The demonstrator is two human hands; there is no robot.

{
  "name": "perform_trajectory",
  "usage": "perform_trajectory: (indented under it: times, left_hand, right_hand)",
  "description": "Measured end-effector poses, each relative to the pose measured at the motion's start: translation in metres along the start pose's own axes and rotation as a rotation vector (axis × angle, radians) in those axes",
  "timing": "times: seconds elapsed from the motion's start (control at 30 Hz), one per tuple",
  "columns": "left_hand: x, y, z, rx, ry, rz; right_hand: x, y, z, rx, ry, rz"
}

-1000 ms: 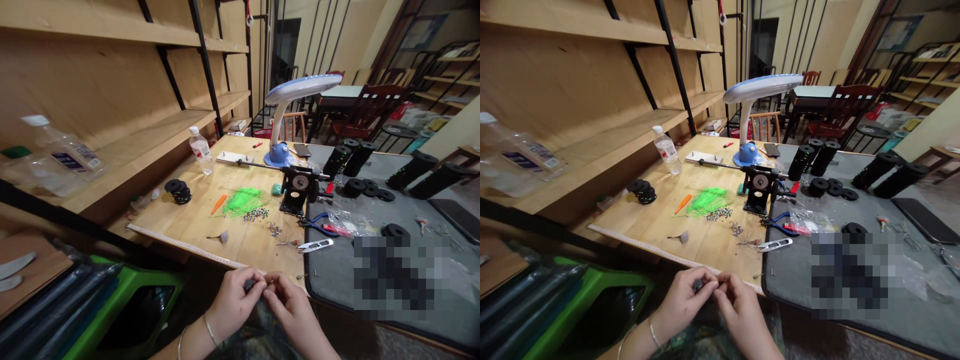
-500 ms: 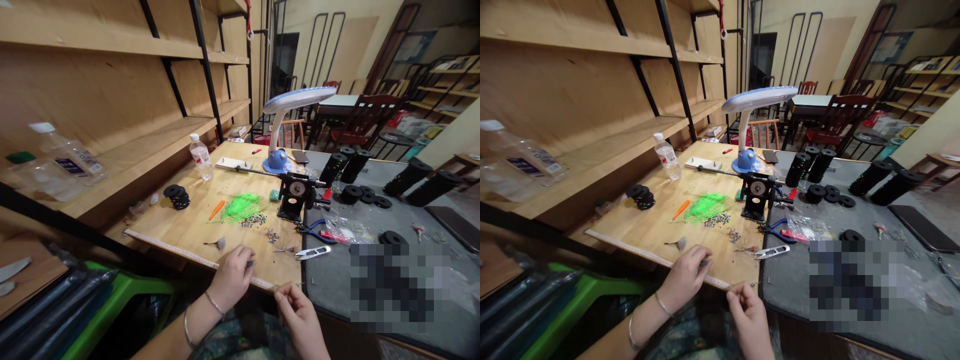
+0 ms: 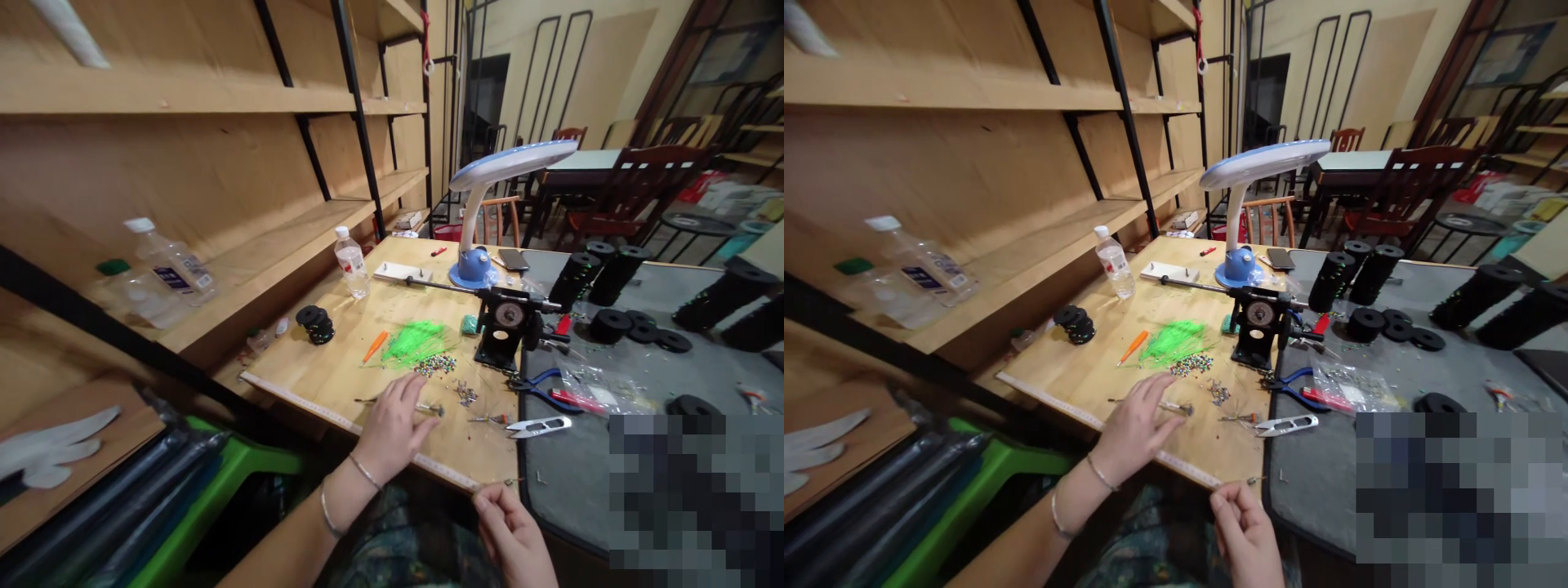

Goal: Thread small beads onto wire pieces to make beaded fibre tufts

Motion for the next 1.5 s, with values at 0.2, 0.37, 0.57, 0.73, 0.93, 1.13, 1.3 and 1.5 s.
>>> perform_trajectory:
  times: [0.2,0.37,0.57,0.73,0.93,1.13,1.3,1.5]
  left_hand:
    - [0.017,0.033,0.050,-0.110,0.156,-0.039]
    - [0.025,0.010,0.091,-0.019,0.257,0.051]
    - [0.044,0.001,0.089,0.356,0.328,0.007]
    - [0.087,-0.071,0.043,1.244,0.558,0.218]
    - [0.118,-0.124,0.003,1.589,0.764,0.299]
    - [0.121,-0.136,-0.003,1.567,0.742,0.367]
    - [0.119,-0.137,-0.008,1.494,0.682,0.409]
    - [0.113,-0.133,-0.012,1.424,0.613,0.431]
  right_hand:
    - [0.003,-0.004,0.002,-0.011,-0.002,-0.002]
    - [0.003,-0.003,0.001,-0.012,0.042,-0.024]
    - [0.005,-0.008,-0.002,0.030,0.074,-0.035]
    - [0.008,-0.025,-0.002,0.038,0.050,0.004]
    - [0.010,-0.027,-0.009,0.024,0.011,0.002]
    - [0.013,-0.024,-0.007,0.033,0.037,-0.007]
    - [0.012,-0.021,-0.006,0.078,0.047,-0.047]
    - [0.013,-0.020,-0.002,0.113,0.065,-0.062]
Point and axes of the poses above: each hand's wrist, its own x-axis away from the middle knuckle, its own y-axis out of the back of the hand, z = x × y, the point moved 10 cm from there along -x, towards the middle knuckle, and after that the axes turned 9 degrees about z, right-handed, at the moved point
